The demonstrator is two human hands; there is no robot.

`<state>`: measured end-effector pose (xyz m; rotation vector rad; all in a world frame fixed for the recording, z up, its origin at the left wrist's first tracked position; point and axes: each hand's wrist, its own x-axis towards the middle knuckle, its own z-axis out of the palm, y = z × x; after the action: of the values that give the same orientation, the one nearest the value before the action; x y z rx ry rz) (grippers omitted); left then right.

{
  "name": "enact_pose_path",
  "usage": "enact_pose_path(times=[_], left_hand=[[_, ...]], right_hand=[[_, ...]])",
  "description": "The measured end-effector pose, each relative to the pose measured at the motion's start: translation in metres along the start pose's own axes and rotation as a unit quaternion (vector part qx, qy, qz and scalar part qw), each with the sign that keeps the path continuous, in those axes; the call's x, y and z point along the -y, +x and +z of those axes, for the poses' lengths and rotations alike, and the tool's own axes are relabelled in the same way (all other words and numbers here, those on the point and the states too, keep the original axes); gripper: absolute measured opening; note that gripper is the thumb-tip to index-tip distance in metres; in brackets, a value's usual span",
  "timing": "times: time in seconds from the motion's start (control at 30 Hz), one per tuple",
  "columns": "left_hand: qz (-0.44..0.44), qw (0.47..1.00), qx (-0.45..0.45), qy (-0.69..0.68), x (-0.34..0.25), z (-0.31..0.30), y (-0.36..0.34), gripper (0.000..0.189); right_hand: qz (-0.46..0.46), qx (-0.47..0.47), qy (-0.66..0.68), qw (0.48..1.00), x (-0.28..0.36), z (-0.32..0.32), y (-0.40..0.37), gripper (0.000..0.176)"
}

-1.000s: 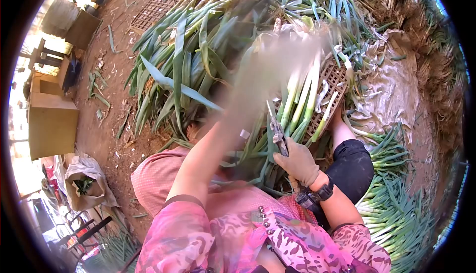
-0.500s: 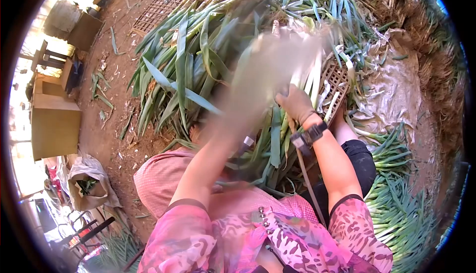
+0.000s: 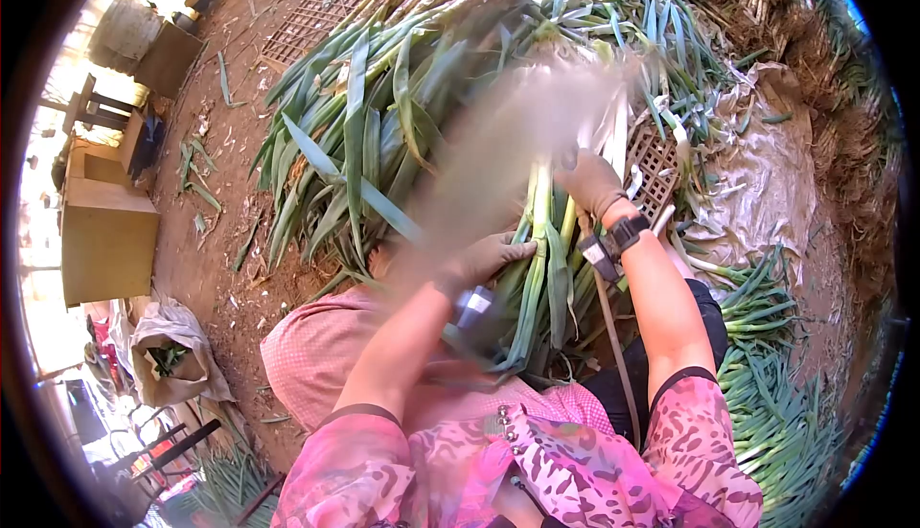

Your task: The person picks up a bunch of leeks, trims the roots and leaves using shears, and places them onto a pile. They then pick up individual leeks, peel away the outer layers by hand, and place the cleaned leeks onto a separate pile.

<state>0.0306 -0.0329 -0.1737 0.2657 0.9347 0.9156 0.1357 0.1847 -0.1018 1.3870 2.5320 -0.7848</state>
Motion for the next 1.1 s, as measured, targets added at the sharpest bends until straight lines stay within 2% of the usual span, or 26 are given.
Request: enact_pose_path(times=[0.07,0.17,0.2,0.3,0.33,0.43,0.47,0.57,0.6,0.67,0.77,0.8,0.87,0.9,0.97,1.03,1.07,1.1], left_hand=[[0.002,1.0,0.001,0.024,0.012,-0.009,0.006,0.045],[0.013,0.991,-0.088,0.104,0.005,-0.002,0.0,0.055],[0.051,0.992,-0.07,0.092,0.007,0.0,0.002,0.064],[0.078,0.98,-0.147,0.112,0.011,0.009,0.01,0.063],[0.123,0.977,-0.139,0.108,0.011,0.011,0.014,0.06],[0.152,0.913,-0.208,0.316,-0.007,0.03,0.009,0.058],[0.161,0.921,-0.19,0.299,-0.011,0.028,0.014,0.061],[0.069,0.848,-0.161,0.501,-0.031,0.032,0.034,0.062],[0.08,0.836,-0.144,0.523,-0.037,0.036,0.037,0.061],[0.041,0.826,-0.109,0.552,-0.046,0.038,0.04,0.062],[-0.002,0.826,-0.028,0.562,-0.048,0.025,0.041,0.063],[-0.014,0.825,-0.003,0.565,-0.047,0.021,0.041,0.063],[0.002,0.819,-0.017,0.573,-0.065,0.015,0.009,0.058],[0.028,0.776,-0.015,0.629,-0.076,0.003,0.001,0.056],[0.154,0.791,-0.157,0.572,-0.119,-0.018,-0.023,0.049],[0.283,0.714,-0.351,0.536,-0.18,-0.052,-0.032,0.045],[0.307,0.653,-0.439,0.535,-0.213,-0.07,-0.032,0.042],[0.277,0.607,-0.501,0.551,-0.243,-0.086,-0.033,0.04]], right_hand=[[-0.007,0.009,-0.005,1.0,-0.001,-0.001,0.003,0.056],[-0.043,0.05,-0.054,0.996,0.014,-0.009,-0.017,0.056],[-0.045,0.046,-0.063,0.996,0.014,-0.006,-0.022,0.055],[-0.036,0.026,-0.104,0.994,0.002,0.001,-0.023,0.051],[-0.03,0.017,-0.121,0.992,-0.005,0.001,-0.022,0.05],[0.118,0.047,-0.13,0.983,-0.017,-0.018,-0.014,0.048],[0.112,0.047,-0.131,0.984,-0.021,-0.029,-0.022,0.048],[0.095,0.027,-0.138,0.986,-0.035,-0.033,-0.033,0.048],[0.084,0.002,-0.121,0.989,-0.03,-0.032,-0.038,0.05],[0.045,-0.037,-0.074,0.996,-0.015,-0.031,-0.053,0.056],[-0.006,0.051,-0.073,0.996,-0.002,-0.01,-0.053,0.056],[0.025,0.086,-0.108,0.99,0.004,-0.01,-0.052,0.054],[0.037,0.089,-0.11,0.989,-0.009,-0.01,-0.05,0.053],[0.044,0.091,-0.111,0.989,-0.015,-0.009,-0.051,0.052],[0.059,0.085,-0.118,0.988,-0.017,-0.007,-0.057,0.052],[0.066,0.077,-0.106,0.989,-0.016,-0.005,-0.065,0.052],[0.067,0.076,-0.121,0.988,-0.021,0.002,-0.065,0.053],[0.063,0.073,-0.13,0.987,-0.018,0.004,-0.069,0.054]])
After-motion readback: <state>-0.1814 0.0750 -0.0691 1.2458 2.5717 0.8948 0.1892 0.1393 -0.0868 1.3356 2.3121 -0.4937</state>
